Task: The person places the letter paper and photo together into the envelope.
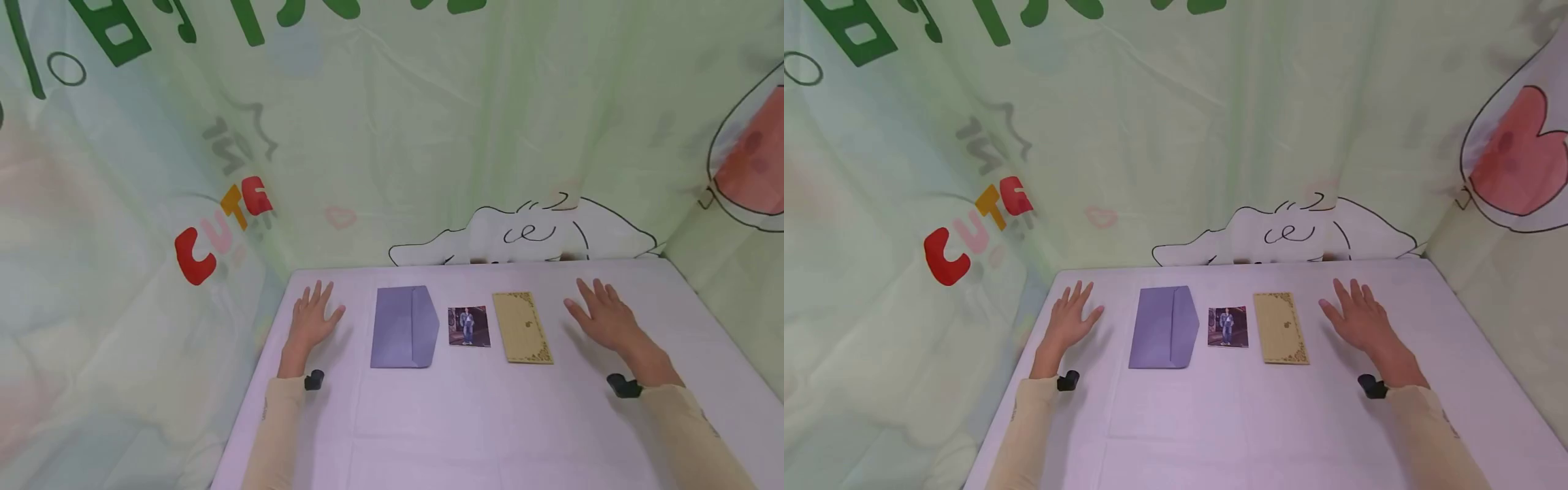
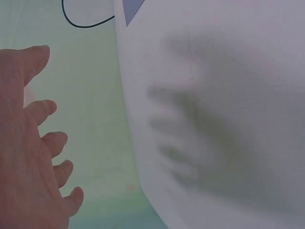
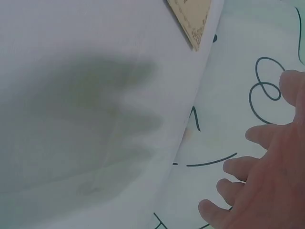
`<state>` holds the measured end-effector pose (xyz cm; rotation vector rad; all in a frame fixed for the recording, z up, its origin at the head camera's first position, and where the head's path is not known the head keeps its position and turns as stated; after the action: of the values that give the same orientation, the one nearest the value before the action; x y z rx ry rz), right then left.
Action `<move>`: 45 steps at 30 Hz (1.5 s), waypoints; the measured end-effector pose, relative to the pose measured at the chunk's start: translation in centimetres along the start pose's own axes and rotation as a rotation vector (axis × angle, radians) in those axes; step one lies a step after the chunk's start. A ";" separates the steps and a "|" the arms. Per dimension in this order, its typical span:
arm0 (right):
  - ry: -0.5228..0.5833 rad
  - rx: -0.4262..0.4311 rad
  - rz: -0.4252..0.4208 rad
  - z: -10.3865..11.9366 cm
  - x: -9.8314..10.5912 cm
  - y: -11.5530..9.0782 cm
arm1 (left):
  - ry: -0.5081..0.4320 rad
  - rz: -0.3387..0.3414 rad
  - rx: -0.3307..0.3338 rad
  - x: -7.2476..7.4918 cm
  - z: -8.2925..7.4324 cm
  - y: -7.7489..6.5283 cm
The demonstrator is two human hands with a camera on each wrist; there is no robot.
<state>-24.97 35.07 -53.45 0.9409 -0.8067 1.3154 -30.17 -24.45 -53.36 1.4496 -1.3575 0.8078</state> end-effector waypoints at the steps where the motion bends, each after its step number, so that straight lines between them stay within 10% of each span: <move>1: 0.000 0.000 0.004 0.1 -0.1 0.0 | 0.003 0.002 0.000 0.0 0.0 -0.1; 45: 0.058 0.133 0.090 9.7 -5.6 2.8 | -0.010 -0.010 -0.084 -3.3 -5.1 0.3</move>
<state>-28.01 23.94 -54.17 0.9752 -0.7311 1.4830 -30.26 -18.56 -54.67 1.3951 -1.3746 0.7299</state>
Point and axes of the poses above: each hand's wrist, its own y-axis towards the middle knuckle, its own x-axis out of the back of the hand, z = x × y, the point moved 2 cm from there along y, towards the middle knuckle, and after that the axes turned 10 degrees about -z, right-handed, at the moved point
